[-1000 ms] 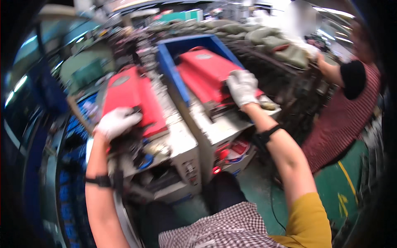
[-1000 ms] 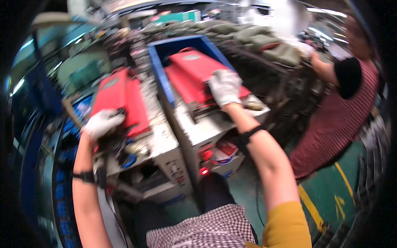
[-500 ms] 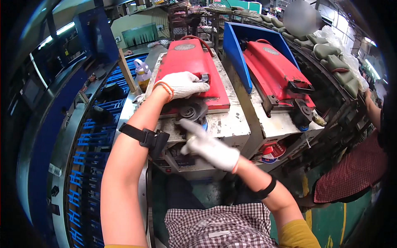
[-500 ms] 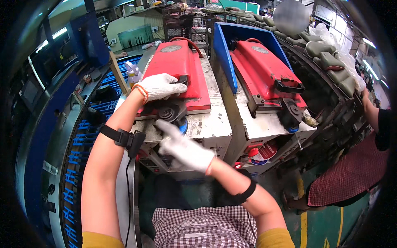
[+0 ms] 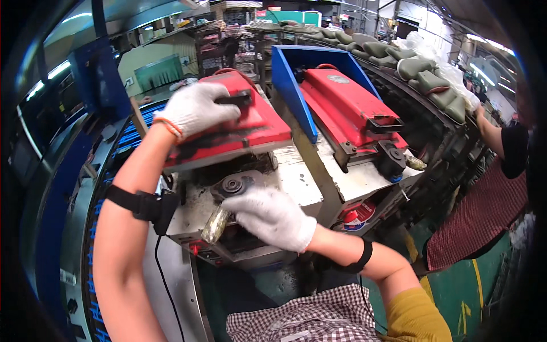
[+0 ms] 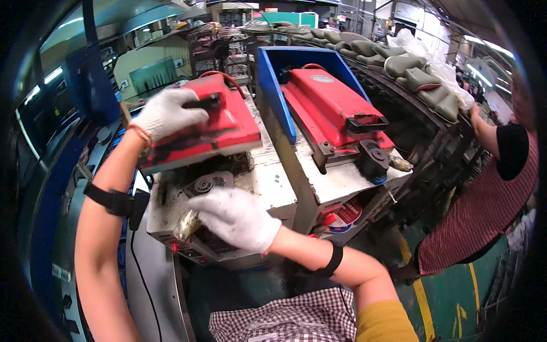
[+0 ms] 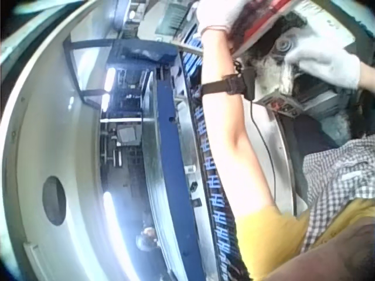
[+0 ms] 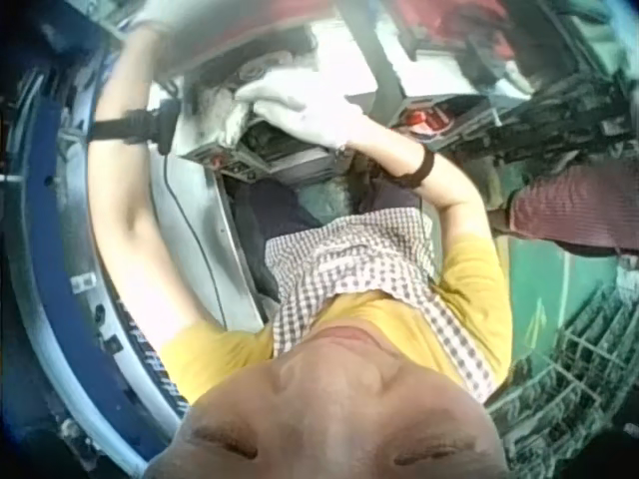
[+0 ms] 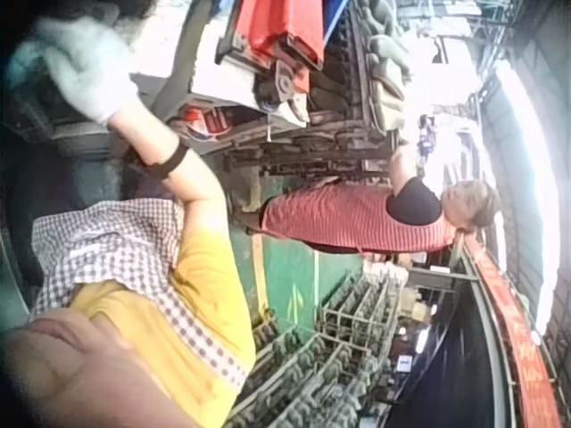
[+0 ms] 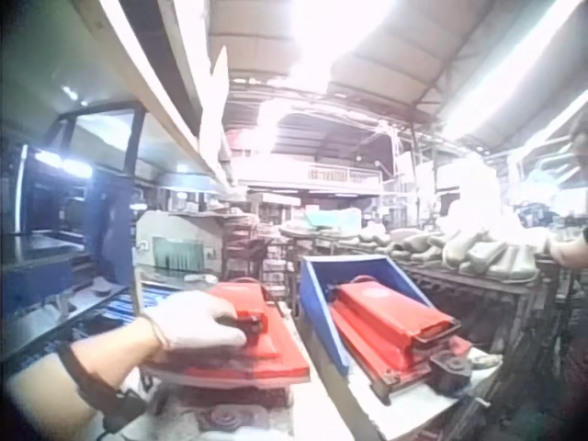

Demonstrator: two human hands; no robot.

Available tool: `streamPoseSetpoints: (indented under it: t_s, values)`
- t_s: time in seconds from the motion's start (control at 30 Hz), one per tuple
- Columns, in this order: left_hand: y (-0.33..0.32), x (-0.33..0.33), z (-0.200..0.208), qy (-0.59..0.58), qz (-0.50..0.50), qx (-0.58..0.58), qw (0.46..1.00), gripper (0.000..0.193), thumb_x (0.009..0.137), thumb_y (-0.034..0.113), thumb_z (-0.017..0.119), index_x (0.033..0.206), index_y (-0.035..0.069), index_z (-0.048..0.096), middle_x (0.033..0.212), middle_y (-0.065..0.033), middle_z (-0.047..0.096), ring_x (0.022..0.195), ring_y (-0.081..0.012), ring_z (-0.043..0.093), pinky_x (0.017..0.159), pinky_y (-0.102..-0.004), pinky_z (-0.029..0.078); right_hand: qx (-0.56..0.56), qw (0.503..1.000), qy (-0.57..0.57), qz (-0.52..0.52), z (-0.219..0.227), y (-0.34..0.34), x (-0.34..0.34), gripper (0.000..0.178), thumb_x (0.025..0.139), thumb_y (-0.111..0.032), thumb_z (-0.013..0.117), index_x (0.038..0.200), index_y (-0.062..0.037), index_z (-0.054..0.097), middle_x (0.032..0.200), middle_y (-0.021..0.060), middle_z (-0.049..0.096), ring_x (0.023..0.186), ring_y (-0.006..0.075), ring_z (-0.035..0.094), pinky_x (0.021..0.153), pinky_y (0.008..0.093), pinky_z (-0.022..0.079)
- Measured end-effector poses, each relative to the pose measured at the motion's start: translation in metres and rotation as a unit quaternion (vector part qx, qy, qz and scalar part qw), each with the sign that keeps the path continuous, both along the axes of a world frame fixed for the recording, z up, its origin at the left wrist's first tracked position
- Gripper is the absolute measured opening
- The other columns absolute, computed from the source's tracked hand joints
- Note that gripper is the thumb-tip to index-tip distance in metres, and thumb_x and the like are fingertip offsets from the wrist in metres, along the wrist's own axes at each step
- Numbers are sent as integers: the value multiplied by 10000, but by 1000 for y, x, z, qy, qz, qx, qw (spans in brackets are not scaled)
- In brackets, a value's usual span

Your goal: Insert shoes into an industrial heat-press or molding machine to attach soles and shape the footwear.

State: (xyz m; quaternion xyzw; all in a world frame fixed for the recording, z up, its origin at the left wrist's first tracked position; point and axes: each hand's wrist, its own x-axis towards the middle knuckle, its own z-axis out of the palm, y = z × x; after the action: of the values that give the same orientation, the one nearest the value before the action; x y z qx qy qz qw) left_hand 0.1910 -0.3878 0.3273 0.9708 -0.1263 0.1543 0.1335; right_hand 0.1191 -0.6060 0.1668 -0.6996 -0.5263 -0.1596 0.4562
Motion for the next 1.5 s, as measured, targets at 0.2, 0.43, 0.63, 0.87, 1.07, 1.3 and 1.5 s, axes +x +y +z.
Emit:
streamPoseSetpoints:
  t_s: [0.2,0.43,0.63,0.87,1.07,1.3,1.5]
  values:
    - [15,16,41,-312,-21,55,948,513,953,435,694,1369,135,661,1313,-180,700,1264,-344,651,1080,-429,498,-62,982,96,-153,26,11,99,393,982,-275,616,1297,-59,709,1275,216,690,1210,395,643,1107,445,477]
    - [46,21,26,-529,42,180,828,518,958,450,684,1309,69,680,1287,-193,680,1188,-401,613,1038,-520,454,-256,910,188,-266,26,104,207,1114,810,-636,743,1653,-51,308,1645,373,293,1474,480,438,1227,455,372]
    - [50,2,30,-518,7,128,846,489,876,351,760,1255,53,679,1154,-184,681,1072,-391,622,975,-500,473,-349,873,201,-274,36,158,201,1107,705,-586,799,1599,-51,425,1613,363,352,1461,485,453,1184,481,434]
    - [61,-25,-11,-431,54,37,900,658,1043,525,536,1561,119,506,1629,-179,446,1505,-366,380,1279,-472,233,95,789,606,-30,76,33,190,526,953,-396,643,1287,9,608,1084,161,749,912,272,769,862,464,644]
    - [3,-104,-75,-176,-120,-527,823,748,1118,476,469,1664,11,257,1690,-236,320,1565,-348,337,1279,-456,283,286,752,562,190,40,-104,51,709,952,-322,605,1535,59,470,1534,207,564,1394,301,578,1237,446,398]
    - [-122,-136,-135,-47,-149,-649,745,929,995,404,725,1670,15,218,1620,-161,415,1483,-258,427,1241,-396,343,402,657,606,197,-77,-184,-55,935,861,-541,680,1581,3,431,1577,210,516,1414,357,547,1236,494,392]
    - [-183,-168,-154,16,-152,-663,733,910,759,300,956,1472,11,471,1336,-80,632,1232,-189,615,1112,-360,480,454,589,642,187,-145,-188,-107,1087,811,-758,737,1596,-76,418,1558,188,531,1363,350,583,1143,523,501]
